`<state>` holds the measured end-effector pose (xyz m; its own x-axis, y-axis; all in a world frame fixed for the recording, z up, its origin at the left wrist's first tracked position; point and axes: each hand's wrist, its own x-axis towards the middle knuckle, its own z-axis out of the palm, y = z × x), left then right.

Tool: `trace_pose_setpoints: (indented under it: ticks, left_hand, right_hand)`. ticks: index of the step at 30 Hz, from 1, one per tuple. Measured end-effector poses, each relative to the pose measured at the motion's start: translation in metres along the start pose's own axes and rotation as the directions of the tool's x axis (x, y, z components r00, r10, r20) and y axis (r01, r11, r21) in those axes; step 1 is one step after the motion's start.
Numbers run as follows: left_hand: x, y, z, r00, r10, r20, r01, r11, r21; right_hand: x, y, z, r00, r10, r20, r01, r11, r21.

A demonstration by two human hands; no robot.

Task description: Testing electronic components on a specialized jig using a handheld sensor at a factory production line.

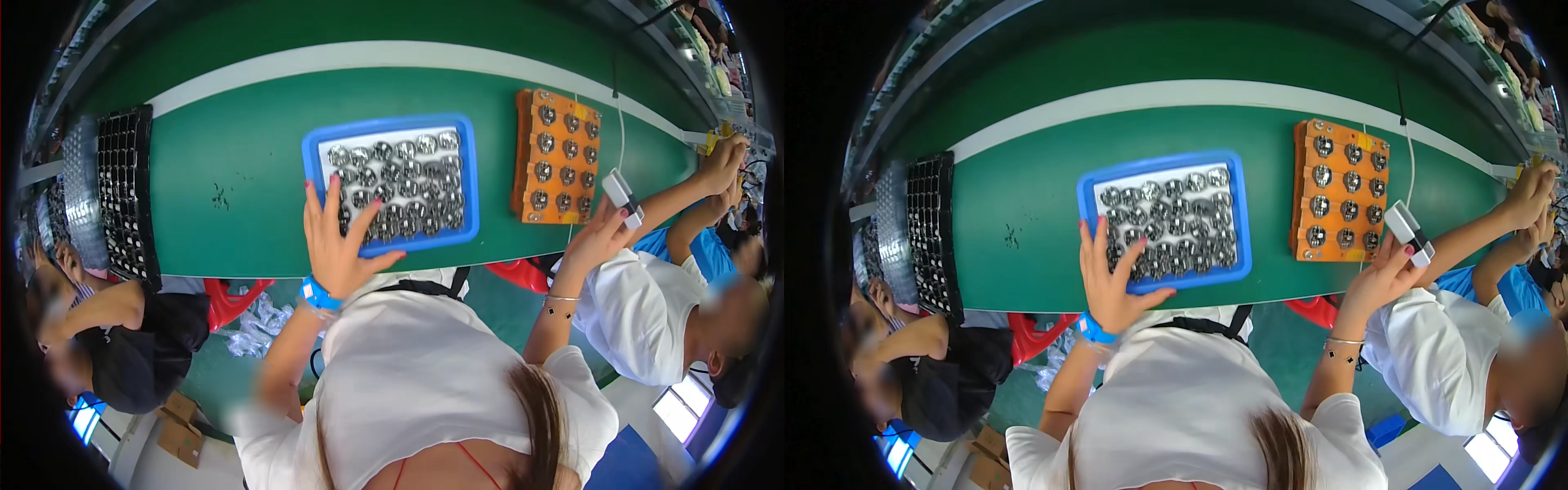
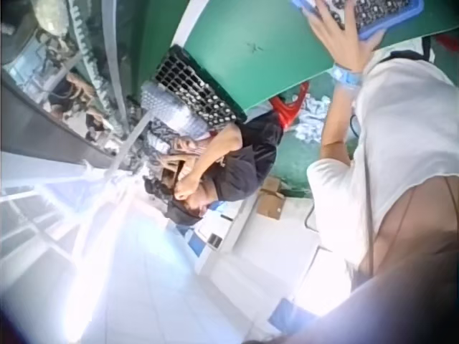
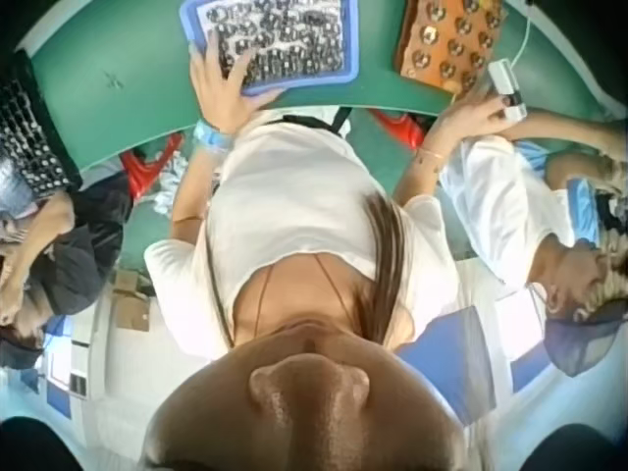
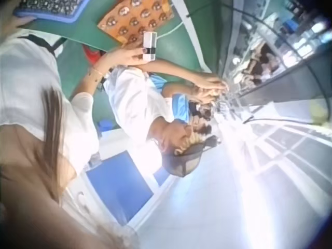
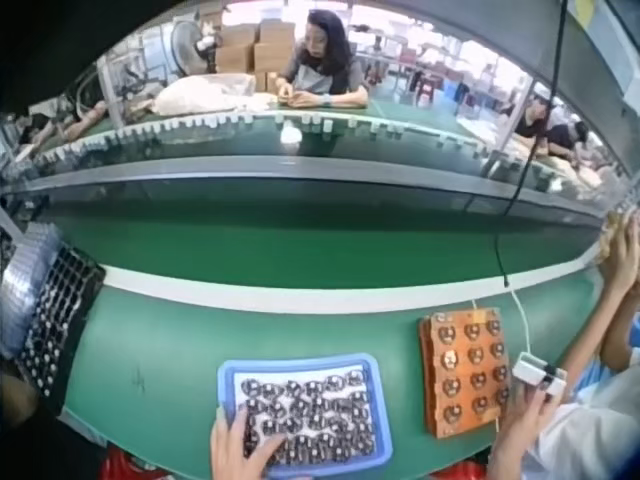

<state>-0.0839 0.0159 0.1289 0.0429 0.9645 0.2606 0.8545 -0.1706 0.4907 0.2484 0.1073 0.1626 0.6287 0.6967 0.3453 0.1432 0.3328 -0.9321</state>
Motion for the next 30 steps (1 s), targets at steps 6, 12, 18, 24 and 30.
trace_pose_setpoints:
  ticks: [6, 12, 18, 24, 30]
  left_hand:
    - [0.159, 0.022, -0.059, 0.992, 0.016, -0.126, -0.010, 0.999, 0.043]
    - [0.313, 0.079, -0.079, 0.968, 0.159, -0.194, -0.161, 0.987, 0.006]
    - [0.338, 0.049, 0.045, 0.967, 0.182, -0.176, -0.176, 0.983, 0.048]
    - [0.351, 0.117, 0.072, 0.884, 0.307, -0.352, -0.235, 0.944, 0.231]
    - [0.280, 0.198, 0.131, 0.893, 0.303, 0.333, -0.006, 0.747, -0.665]
  right_hand:
    - [0.056, -0.054, 0.017, 0.984, -0.131, -0.124, 0.080, 0.934, -0.349]
    - [0.133, -0.120, -0.006, 0.975, -0.085, -0.203, 0.009, 0.937, -0.350]
    - [0.101, -0.023, -0.069, 0.982, -0.052, -0.182, -0.024, 0.920, -0.391]
    - [0.087, -0.006, -0.076, 0.961, -0.025, -0.277, -0.058, 0.957, -0.286]
    - [0.070, 0.010, -0.071, 0.935, -0.001, -0.355, -0.074, 0.978, -0.197]
